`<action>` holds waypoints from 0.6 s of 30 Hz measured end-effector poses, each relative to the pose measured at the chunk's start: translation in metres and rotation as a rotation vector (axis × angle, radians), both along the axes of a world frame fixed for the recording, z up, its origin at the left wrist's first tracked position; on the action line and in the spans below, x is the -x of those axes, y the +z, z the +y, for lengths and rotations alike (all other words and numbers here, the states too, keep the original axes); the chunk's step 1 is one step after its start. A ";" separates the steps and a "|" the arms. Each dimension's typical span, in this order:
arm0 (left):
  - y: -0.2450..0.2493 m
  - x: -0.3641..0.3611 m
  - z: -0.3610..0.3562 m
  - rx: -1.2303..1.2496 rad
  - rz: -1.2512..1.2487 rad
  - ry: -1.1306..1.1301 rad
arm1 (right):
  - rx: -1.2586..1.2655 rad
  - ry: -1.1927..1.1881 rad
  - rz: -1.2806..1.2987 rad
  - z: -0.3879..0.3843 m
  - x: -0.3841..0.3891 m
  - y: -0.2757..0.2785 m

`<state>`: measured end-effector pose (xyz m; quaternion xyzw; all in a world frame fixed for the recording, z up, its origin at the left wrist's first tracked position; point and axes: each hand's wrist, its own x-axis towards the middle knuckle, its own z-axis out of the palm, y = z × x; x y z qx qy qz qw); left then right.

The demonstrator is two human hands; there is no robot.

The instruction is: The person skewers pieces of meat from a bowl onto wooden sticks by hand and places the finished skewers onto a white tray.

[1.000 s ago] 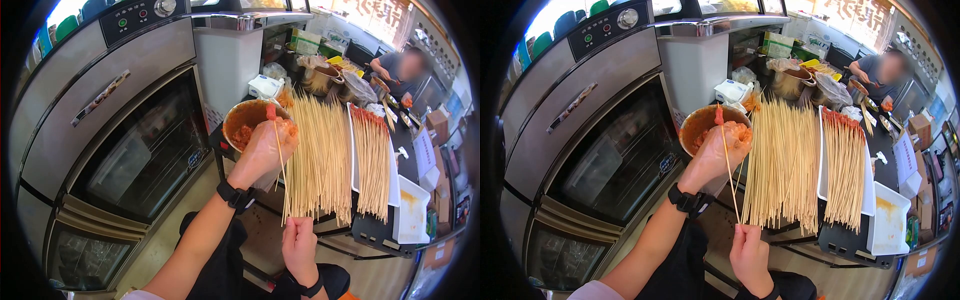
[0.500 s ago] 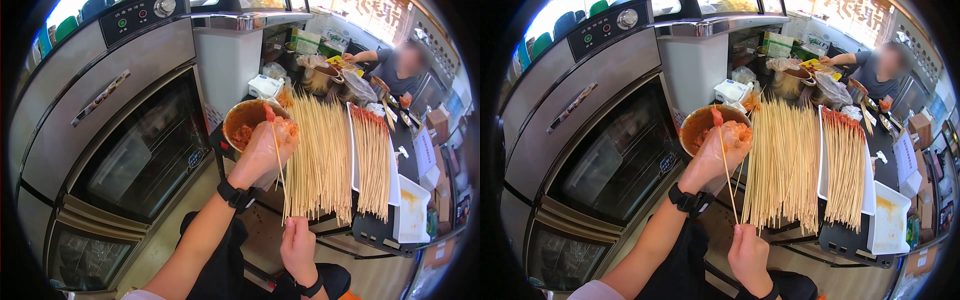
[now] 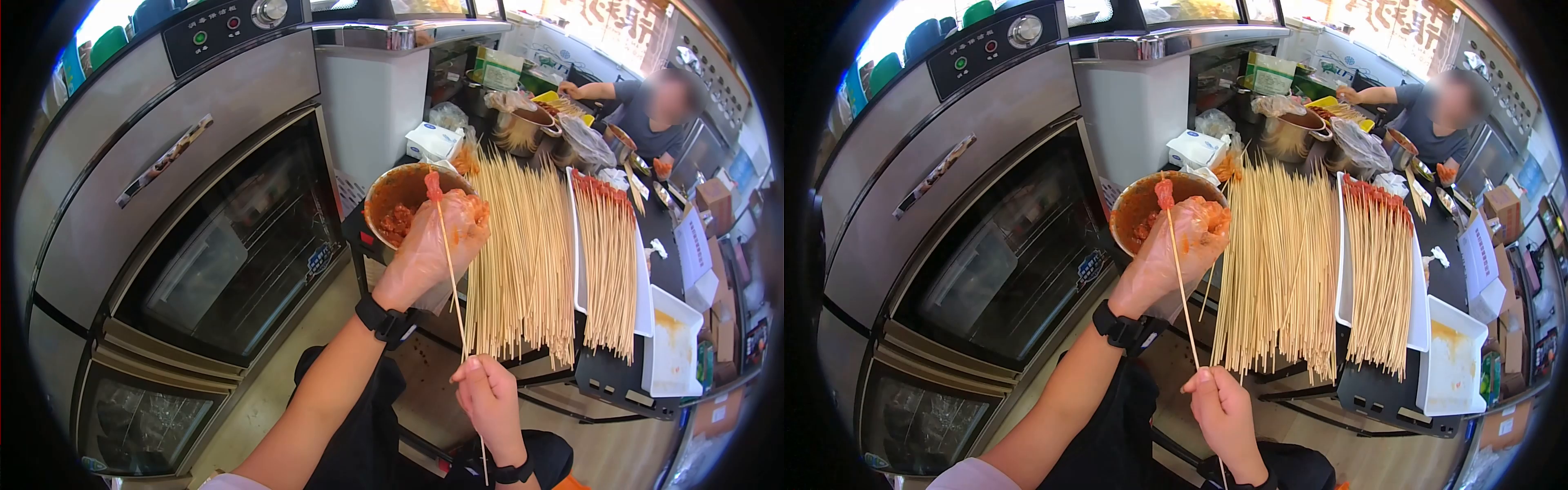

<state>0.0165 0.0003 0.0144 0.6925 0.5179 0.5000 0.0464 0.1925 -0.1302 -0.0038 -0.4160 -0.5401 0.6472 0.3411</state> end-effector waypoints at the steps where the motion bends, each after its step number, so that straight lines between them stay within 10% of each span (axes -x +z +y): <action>1: -0.001 0.000 0.001 0.006 -0.018 -0.008 | 0.077 0.002 0.133 0.001 0.000 0.000; 18: 0.005 -0.002 -0.001 -0.043 0.035 -0.001 | -0.204 -0.128 0.005 -0.007 0.008 -0.006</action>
